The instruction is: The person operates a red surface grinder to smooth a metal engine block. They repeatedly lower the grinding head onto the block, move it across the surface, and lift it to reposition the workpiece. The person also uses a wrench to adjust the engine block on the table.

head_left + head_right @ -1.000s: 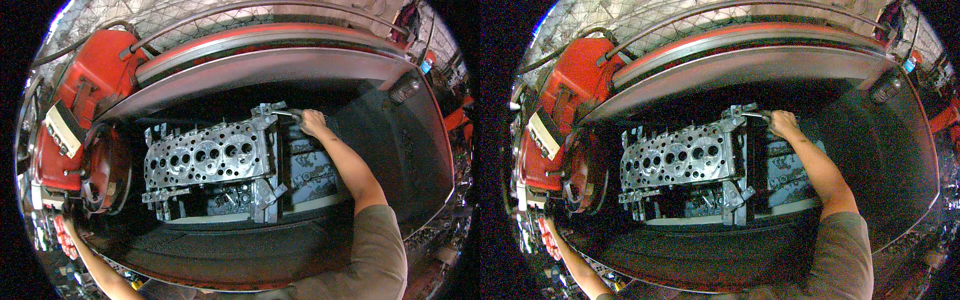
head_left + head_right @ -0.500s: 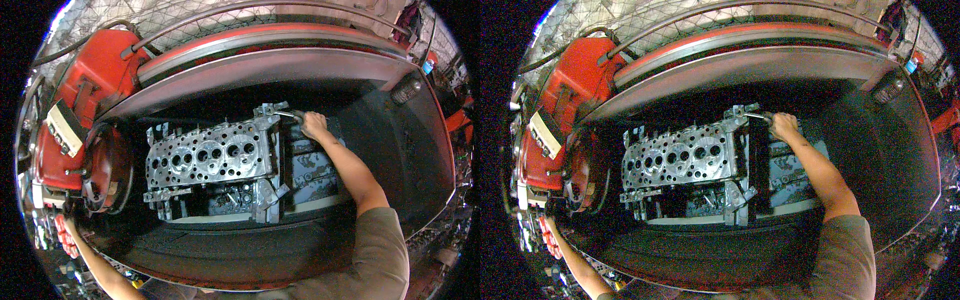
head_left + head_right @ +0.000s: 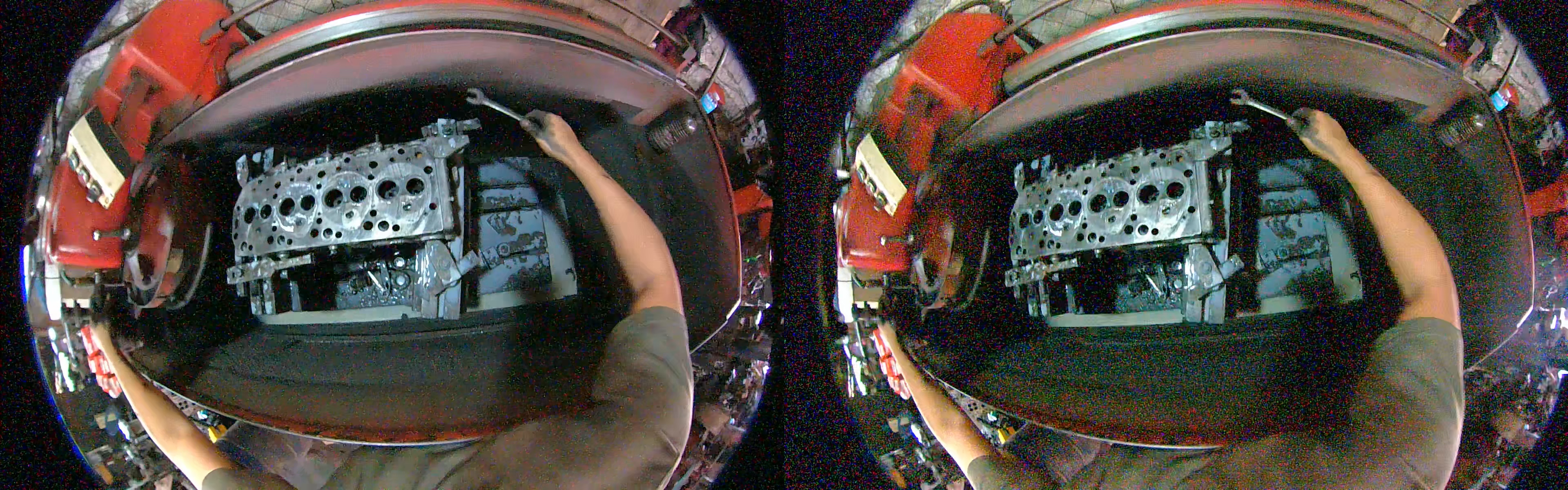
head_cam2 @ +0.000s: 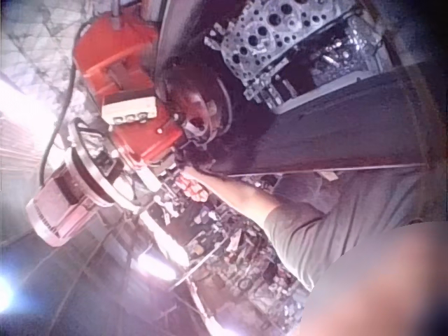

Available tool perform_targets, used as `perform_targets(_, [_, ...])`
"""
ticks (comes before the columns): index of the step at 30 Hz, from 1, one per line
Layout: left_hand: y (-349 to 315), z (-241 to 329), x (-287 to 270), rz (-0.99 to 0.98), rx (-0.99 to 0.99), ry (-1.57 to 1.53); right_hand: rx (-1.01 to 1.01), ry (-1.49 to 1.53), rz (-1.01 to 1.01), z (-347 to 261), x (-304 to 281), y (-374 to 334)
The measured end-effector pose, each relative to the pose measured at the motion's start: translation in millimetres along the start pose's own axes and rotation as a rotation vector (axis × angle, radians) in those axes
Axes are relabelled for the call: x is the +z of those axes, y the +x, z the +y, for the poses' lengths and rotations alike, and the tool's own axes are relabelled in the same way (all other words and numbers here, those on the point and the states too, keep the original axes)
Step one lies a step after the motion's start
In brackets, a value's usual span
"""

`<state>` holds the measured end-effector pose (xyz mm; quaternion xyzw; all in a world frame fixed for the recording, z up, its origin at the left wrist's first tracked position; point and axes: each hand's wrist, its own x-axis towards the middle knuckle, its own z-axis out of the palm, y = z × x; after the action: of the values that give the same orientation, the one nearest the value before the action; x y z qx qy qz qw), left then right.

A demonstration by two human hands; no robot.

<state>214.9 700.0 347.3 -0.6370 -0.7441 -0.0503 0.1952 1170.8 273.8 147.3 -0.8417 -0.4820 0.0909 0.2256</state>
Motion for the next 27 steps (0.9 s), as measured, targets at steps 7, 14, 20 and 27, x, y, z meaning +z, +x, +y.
perform_targets(7, [7,-7,12,0.001,0.0,-0.002,-0.264,0.27,-0.6,-93,22,-176])
perform_targets(14, [9,-16,18,0.011,0.016,-0.007,-0.046,0.448,-0.959,-83,136,-227])
perform_targets(20, [9,-25,24,0.017,0.003,-0.013,-0.369,0.242,-0.694,-73,170,-221])
perform_targets(27, [8,-30,23,0.021,-0.008,-0.015,-0.326,0.125,-0.687,-97,151,-219])
